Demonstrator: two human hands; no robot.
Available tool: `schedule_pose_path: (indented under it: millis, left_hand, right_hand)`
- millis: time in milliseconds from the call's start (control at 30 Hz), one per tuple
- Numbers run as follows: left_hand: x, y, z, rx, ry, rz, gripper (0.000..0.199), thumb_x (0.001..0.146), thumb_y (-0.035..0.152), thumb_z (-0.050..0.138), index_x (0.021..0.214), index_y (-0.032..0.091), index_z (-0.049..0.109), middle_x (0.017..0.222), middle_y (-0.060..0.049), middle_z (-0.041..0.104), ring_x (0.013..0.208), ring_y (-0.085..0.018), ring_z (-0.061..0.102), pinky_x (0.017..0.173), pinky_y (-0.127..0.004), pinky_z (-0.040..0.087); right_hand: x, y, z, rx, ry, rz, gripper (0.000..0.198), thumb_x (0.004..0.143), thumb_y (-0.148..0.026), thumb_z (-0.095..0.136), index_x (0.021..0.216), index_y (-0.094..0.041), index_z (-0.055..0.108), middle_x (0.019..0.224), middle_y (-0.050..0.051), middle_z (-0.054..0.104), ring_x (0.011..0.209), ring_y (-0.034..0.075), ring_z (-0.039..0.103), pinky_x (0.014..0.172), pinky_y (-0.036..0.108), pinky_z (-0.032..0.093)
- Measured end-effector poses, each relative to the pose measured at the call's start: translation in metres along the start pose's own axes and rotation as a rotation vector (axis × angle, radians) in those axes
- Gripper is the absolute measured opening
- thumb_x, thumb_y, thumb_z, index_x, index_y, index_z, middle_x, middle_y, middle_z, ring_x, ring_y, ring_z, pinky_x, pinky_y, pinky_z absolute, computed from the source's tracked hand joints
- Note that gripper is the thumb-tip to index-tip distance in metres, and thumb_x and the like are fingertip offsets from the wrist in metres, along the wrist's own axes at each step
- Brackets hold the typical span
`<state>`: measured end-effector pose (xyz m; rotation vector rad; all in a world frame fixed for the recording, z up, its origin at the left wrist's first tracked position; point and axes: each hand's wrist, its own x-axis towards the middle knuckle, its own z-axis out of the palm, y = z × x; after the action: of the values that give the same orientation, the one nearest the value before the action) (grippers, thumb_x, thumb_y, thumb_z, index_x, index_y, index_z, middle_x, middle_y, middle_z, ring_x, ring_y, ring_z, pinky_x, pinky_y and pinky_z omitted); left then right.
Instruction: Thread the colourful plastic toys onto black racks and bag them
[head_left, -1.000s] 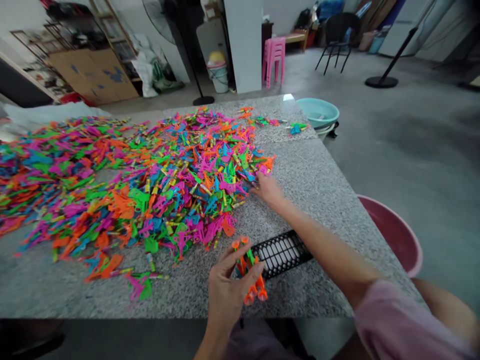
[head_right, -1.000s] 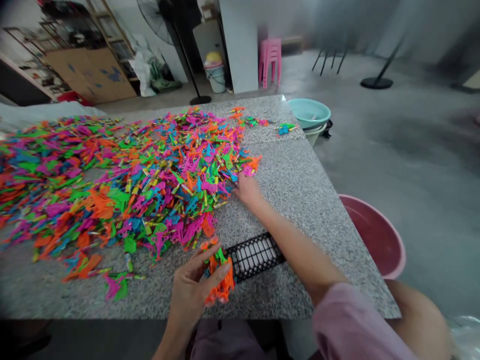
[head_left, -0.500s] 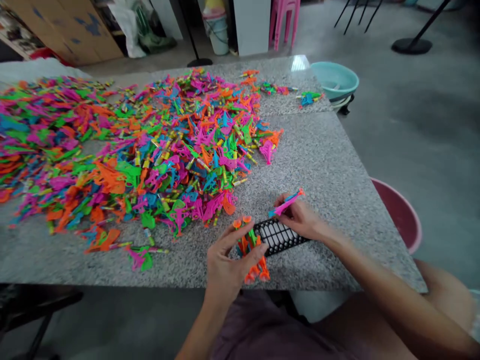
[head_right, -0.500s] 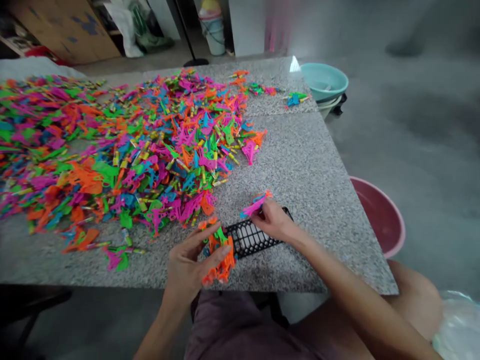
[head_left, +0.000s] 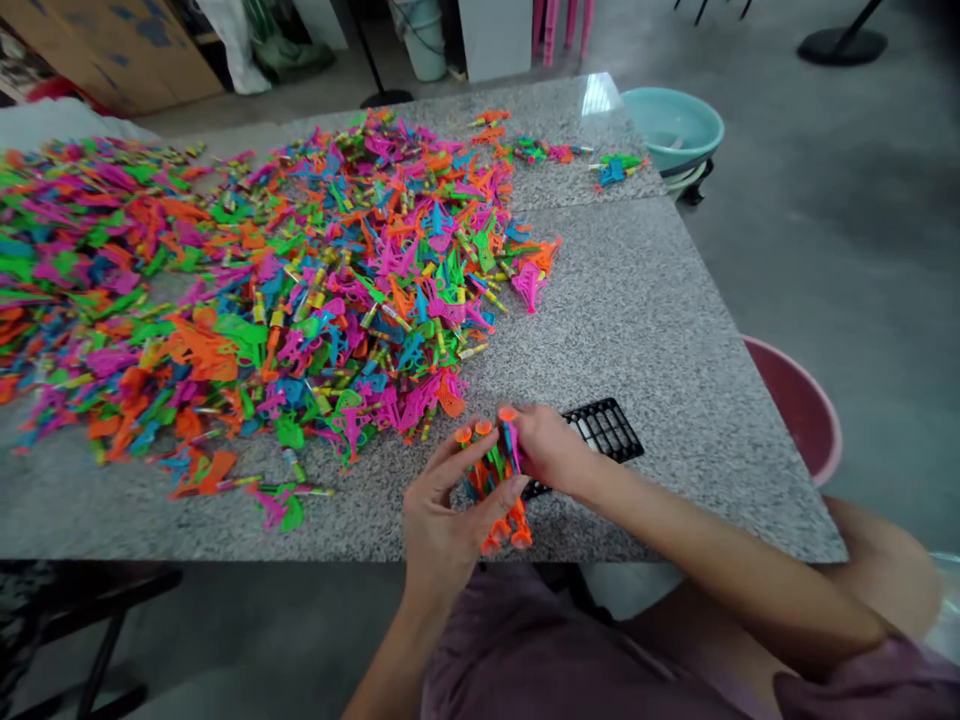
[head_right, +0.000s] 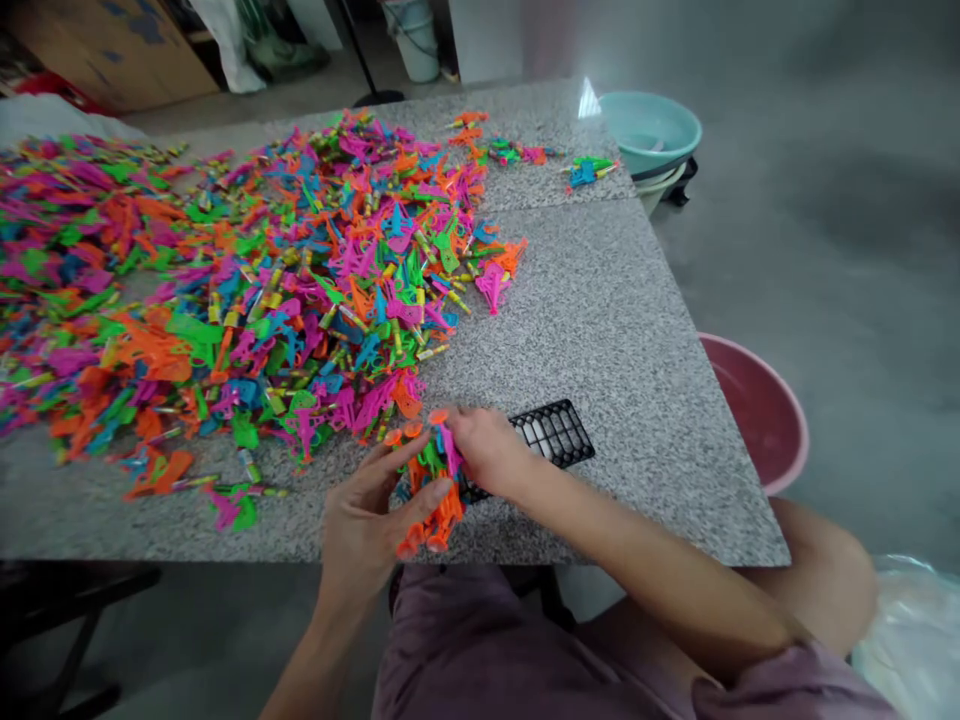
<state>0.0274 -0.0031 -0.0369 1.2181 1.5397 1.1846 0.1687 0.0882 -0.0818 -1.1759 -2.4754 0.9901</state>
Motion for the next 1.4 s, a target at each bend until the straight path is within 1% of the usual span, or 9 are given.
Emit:
schedule_pose_path:
  millis: [167,300,467,667,800,1000,1133,1267,1400]
  left_hand:
    - [0.004,-0.004,-0.003,-0.058,-0.045,0.109,0.028,0.076,0.027,0.078,0.103,0.033,0.076,0.144,-0.003,0.052,0.130,-0.030,0.052,0.108,-0.043,0.046]
    - [0.014,-0.002,-0.012,0.093,-0.188,0.089,0.030,0.076,0.034,0.077,0.106,0.032,0.075,0.141,-0.006,0.055,0.130,-0.031,0.051,0.111,-0.045,0.042]
    - [0.017,-0.001,-0.016,0.104,-0.201,0.057,0.031,0.075,0.037,0.078,0.105,0.030,0.076,0.131,-0.008,0.062,0.127,-0.030,0.055,0.109,-0.045,0.043]
    - [0.019,0.001,-0.015,0.089,-0.221,0.055,0.029,0.076,0.037,0.077,0.103,0.030,0.077,0.128,-0.008,0.064,0.121,-0.028,0.059,0.103,-0.041,0.049]
    - [0.019,0.004,-0.016,0.115,-0.213,0.062,0.028,0.075,0.037,0.077,0.101,0.029,0.077,0.116,-0.009,0.069,0.116,-0.029,0.062,0.101,-0.043,0.051]
    - [0.016,0.000,-0.017,0.151,-0.164,0.031,0.025,0.073,0.036,0.079,0.097,0.029,0.078,0.108,-0.009,0.072,0.113,-0.028,0.064,0.100,-0.042,0.051]
    - [0.015,0.000,-0.014,0.097,-0.167,0.048,0.025,0.073,0.035,0.079,0.097,0.030,0.078,0.109,-0.008,0.071,0.110,-0.026,0.065,0.097,-0.039,0.053]
    - [0.017,0.003,-0.010,0.049,-0.173,0.061,0.026,0.073,0.033,0.080,0.099,0.029,0.078,0.111,-0.007,0.071,0.108,-0.025,0.065,0.097,-0.038,0.053]
    - [0.018,0.003,-0.008,0.033,-0.159,0.039,0.029,0.071,0.034,0.082,0.098,0.028,0.078,0.109,-0.006,0.071,0.104,-0.024,0.066,0.094,-0.037,0.054]
  right_hand:
    - [0.000,-0.011,-0.003,-0.021,-0.041,-0.052,0.017,0.085,-0.010,0.056,0.099,-0.015,0.063,0.090,0.006,0.069,0.077,0.016,0.063,0.068,0.023,0.043]
    - [0.030,0.020,-0.034,-0.101,-0.085,-0.173,0.032,0.080,-0.010,0.065,0.111,-0.016,0.063,0.107,0.006,0.069,0.093,0.015,0.063,0.077,0.021,0.047]
    - [0.062,0.058,-0.064,-0.464,0.240,0.138,0.044,0.096,-0.015,0.044,0.140,-0.009,0.046,0.147,0.020,0.042,0.132,0.027,0.042,0.100,0.036,0.043]
    - [0.039,0.048,-0.050,-0.615,0.124,0.225,0.031,0.096,-0.012,0.036,0.111,-0.014,0.063,0.108,0.015,0.064,0.096,0.024,0.062,0.077,0.031,0.050]
    - [0.093,0.055,-0.092,-0.734,0.186,-0.018,0.033,0.097,-0.012,0.035,0.121,-0.017,0.058,0.117,0.013,0.060,0.105,0.023,0.059,0.080,0.030,0.048]
    - [0.178,0.068,-0.123,-0.886,-0.014,-0.330,0.028,0.099,-0.014,0.039,0.107,-0.011,0.065,0.117,0.014,0.060,0.108,0.021,0.053,0.086,0.029,0.044]
    - [0.130,0.074,-0.121,-0.870,-0.007,-0.347,0.030,0.100,-0.014,0.036,0.115,-0.014,0.062,0.122,0.013,0.057,0.113,0.022,0.050,0.088,0.030,0.044]
    - [0.045,0.072,-0.102,-0.842,-0.006,-0.105,0.037,0.094,-0.003,0.034,0.116,-0.013,0.061,0.114,0.017,0.060,0.099,0.026,0.056,0.079,0.035,0.047]
    - [-0.002,0.056,-0.081,-0.688,-0.043,0.109,0.037,0.088,0.004,0.036,0.109,-0.008,0.063,0.110,0.021,0.062,0.093,0.026,0.060,0.076,0.035,0.048]
